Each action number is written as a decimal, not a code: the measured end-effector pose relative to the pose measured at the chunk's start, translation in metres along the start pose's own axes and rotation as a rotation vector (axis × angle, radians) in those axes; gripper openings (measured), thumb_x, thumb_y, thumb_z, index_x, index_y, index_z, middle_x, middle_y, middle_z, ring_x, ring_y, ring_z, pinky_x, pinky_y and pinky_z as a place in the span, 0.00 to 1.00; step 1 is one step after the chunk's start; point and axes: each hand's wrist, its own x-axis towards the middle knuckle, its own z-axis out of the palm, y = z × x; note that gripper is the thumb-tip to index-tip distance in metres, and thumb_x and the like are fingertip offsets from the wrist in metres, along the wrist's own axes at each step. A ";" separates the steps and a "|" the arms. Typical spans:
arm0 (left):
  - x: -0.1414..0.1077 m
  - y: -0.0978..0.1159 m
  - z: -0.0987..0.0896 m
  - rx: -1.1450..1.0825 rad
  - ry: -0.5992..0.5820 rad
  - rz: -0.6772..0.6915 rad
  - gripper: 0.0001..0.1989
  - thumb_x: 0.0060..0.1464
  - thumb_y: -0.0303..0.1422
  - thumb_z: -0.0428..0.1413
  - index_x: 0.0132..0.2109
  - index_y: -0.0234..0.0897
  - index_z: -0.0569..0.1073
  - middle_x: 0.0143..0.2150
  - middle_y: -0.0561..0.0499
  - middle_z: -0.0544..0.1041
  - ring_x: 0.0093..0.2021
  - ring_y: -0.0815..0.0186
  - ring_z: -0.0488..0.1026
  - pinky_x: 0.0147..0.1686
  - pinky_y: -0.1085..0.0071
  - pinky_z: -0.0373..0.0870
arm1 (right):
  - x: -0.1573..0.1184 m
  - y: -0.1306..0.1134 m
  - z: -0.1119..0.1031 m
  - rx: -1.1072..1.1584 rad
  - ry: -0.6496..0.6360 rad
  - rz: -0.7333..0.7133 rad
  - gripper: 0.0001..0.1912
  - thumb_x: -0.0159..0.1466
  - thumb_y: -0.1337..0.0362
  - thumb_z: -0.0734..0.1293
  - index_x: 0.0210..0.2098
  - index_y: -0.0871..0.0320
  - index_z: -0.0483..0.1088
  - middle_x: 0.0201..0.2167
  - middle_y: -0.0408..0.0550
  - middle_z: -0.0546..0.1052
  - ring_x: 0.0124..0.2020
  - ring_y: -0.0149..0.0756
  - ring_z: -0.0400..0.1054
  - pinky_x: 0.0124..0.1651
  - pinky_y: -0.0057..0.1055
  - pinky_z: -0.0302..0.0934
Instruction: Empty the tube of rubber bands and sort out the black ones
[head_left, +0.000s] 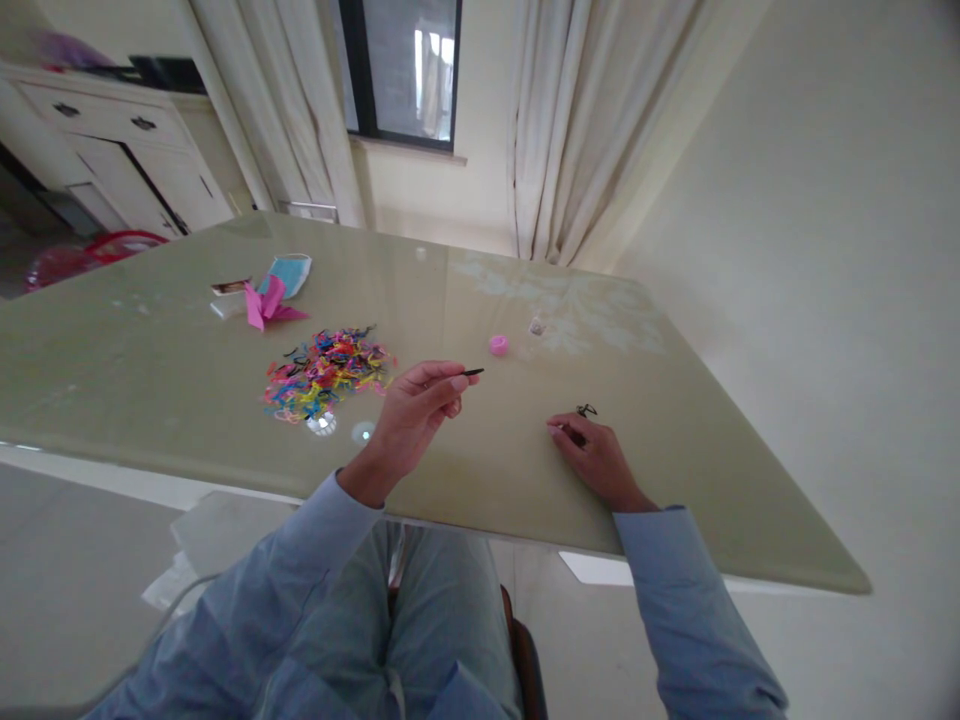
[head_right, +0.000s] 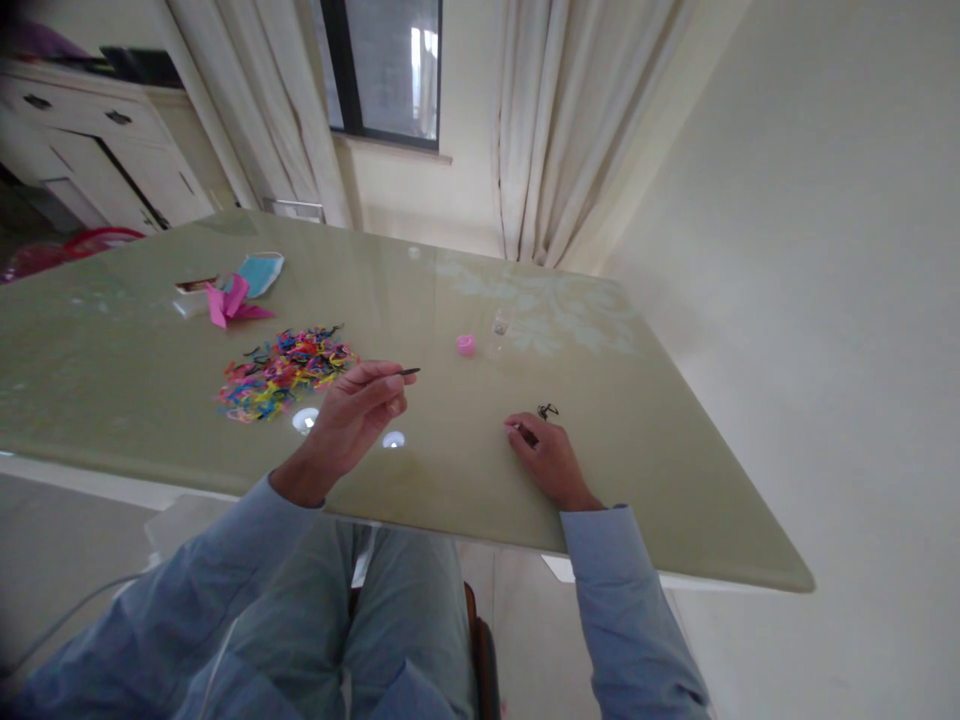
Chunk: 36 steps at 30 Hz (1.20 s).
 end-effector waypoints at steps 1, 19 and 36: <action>0.000 0.000 0.001 -0.005 -0.005 -0.005 0.13 0.40 0.33 0.71 0.34 0.36 0.80 0.33 0.48 0.83 0.21 0.76 0.66 0.23 0.76 0.62 | 0.000 0.000 0.000 -0.003 -0.001 -0.001 0.13 0.65 0.57 0.64 0.38 0.58 0.78 0.25 0.46 0.78 0.25 0.36 0.70 0.34 0.31 0.65; 0.054 -0.063 0.081 0.381 -0.245 -0.194 0.09 0.47 0.34 0.65 0.36 0.34 0.78 0.26 0.55 0.74 0.25 0.74 0.67 0.25 0.76 0.61 | -0.012 -0.014 0.005 0.053 -0.092 -0.218 0.10 0.65 0.66 0.64 0.40 0.57 0.79 0.33 0.49 0.82 0.30 0.34 0.74 0.35 0.27 0.65; 0.082 -0.124 0.075 1.087 -0.473 0.176 0.12 0.51 0.23 0.56 0.43 0.34 0.79 0.40 0.48 0.83 0.36 0.67 0.77 0.41 0.71 0.74 | -0.009 -0.007 0.005 0.102 -0.045 -0.093 0.09 0.65 0.66 0.65 0.37 0.58 0.79 0.30 0.46 0.81 0.28 0.33 0.73 0.32 0.26 0.63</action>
